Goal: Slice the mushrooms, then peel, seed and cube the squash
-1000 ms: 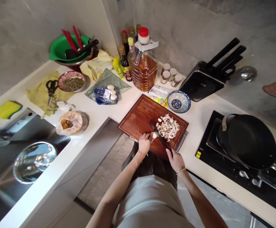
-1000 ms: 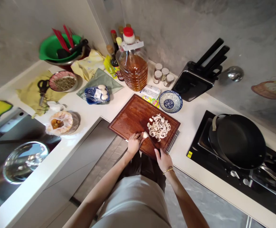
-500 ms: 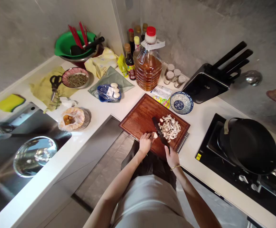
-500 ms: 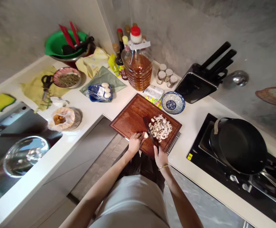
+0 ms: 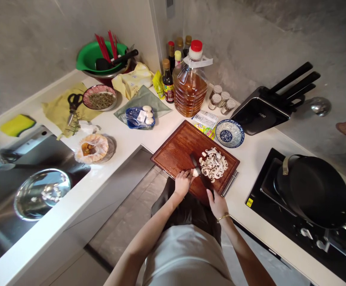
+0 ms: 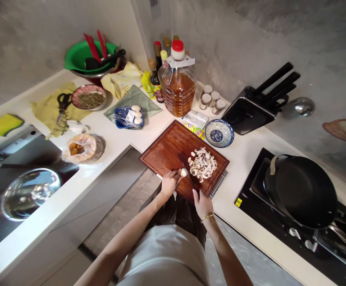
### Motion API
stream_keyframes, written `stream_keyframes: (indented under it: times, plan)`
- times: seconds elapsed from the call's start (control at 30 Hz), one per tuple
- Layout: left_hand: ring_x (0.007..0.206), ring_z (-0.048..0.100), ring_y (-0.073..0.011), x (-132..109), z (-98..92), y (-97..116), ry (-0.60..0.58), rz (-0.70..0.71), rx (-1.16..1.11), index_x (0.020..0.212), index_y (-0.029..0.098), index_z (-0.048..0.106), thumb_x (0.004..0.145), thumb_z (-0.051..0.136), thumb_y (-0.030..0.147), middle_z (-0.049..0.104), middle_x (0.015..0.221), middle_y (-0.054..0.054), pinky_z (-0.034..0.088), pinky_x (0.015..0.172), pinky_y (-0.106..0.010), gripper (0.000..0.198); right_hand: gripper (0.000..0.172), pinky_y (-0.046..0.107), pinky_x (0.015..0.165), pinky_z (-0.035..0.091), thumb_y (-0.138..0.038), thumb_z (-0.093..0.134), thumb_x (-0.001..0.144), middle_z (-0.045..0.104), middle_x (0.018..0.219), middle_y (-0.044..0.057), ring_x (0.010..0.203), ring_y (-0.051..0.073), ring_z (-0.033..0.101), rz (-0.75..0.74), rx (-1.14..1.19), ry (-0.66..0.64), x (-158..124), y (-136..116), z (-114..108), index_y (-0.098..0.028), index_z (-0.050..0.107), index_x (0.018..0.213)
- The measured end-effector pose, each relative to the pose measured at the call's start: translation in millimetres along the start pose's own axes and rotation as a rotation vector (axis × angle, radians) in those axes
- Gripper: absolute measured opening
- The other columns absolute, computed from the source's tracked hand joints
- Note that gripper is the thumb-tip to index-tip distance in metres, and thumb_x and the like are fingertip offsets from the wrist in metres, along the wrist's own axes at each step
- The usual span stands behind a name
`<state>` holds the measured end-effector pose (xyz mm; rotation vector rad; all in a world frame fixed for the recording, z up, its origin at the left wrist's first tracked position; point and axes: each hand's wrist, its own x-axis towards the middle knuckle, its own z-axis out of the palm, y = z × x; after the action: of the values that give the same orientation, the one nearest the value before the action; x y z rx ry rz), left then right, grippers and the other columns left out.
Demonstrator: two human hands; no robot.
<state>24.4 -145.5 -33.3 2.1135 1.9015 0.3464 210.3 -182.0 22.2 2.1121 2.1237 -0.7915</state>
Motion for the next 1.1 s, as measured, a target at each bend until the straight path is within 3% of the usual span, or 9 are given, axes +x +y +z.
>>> stream_keyframes:
  times: [0.2, 0.37, 0.63, 0.9, 1.1]
  plan:
    - [0.094, 0.054, -0.0219, 0.0, -2.0, 1.4, -0.011, -0.017, -0.015, 0.121, 0.019, 0.056, 0.090, 0.043, 0.036, 0.064, 0.109, -0.009, 0.041, 0.080, -0.033, 0.037, 0.054, 0.027, 0.072, 0.046, -0.046, 0.020, 0.094, 0.068, 0.097, 0.014, 0.084, 0.020, 0.066, -0.003, 0.163, 0.079, 12.2, 6.9, 23.7, -0.013, 0.060, 0.106]
    - [0.094, 0.054, -0.0212, -1.8, -5.1, 2.5, -0.013, -0.030, -0.027, 0.121, 0.020, 0.055, 0.090, 0.042, 0.037, 0.064, 0.110, -0.008, 0.040, 0.080, -0.032, 0.037, 0.060, 0.028, 0.067, 0.046, -0.051, 0.017, 0.092, 0.068, 0.097, 0.015, 0.079, 0.021, 0.066, 0.009, 0.172, 0.106, 3.9, 8.9, 13.1, -0.011, 0.060, 0.105]
    - [0.093, 0.055, -0.0210, -3.6, -6.7, 4.8, -0.009, -0.051, -0.026, 0.122, 0.018, 0.054, 0.090, 0.042, 0.037, 0.064, 0.111, -0.009, 0.041, 0.078, -0.032, 0.038, 0.061, 0.027, 0.058, 0.041, -0.054, 0.016, 0.092, 0.068, 0.075, 0.013, 0.066, 0.021, 0.065, -0.020, -0.011, 0.027, -9.5, 0.2, -8.2, -0.014, 0.061, 0.092]
    - [0.090, 0.055, -0.0213, 1.3, -5.1, 5.5, -0.006, -0.050, -0.027, 0.117, 0.017, 0.058, 0.089, 0.045, 0.037, 0.065, 0.104, -0.010, 0.041, 0.075, -0.033, 0.037, 0.053, 0.026, 0.065, 0.042, -0.046, 0.021, 0.094, 0.068, 0.080, 0.014, 0.073, 0.020, 0.065, -0.016, -0.040, 0.010, 8.9, -8.5, 6.4, -0.012, 0.061, 0.100]
    - [0.091, 0.054, -0.0216, 0.7, -7.0, 5.0, -0.005, -0.044, -0.037, 0.121, 0.019, 0.056, 0.090, 0.043, 0.037, 0.064, 0.108, -0.010, 0.041, 0.076, -0.033, 0.038, 0.063, 0.028, 0.068, 0.044, -0.053, 0.015, 0.092, 0.068, 0.086, 0.015, 0.077, 0.020, 0.065, 0.054, 0.144, 0.115, 12.3, -3.3, 12.8, -0.011, 0.062, 0.100]
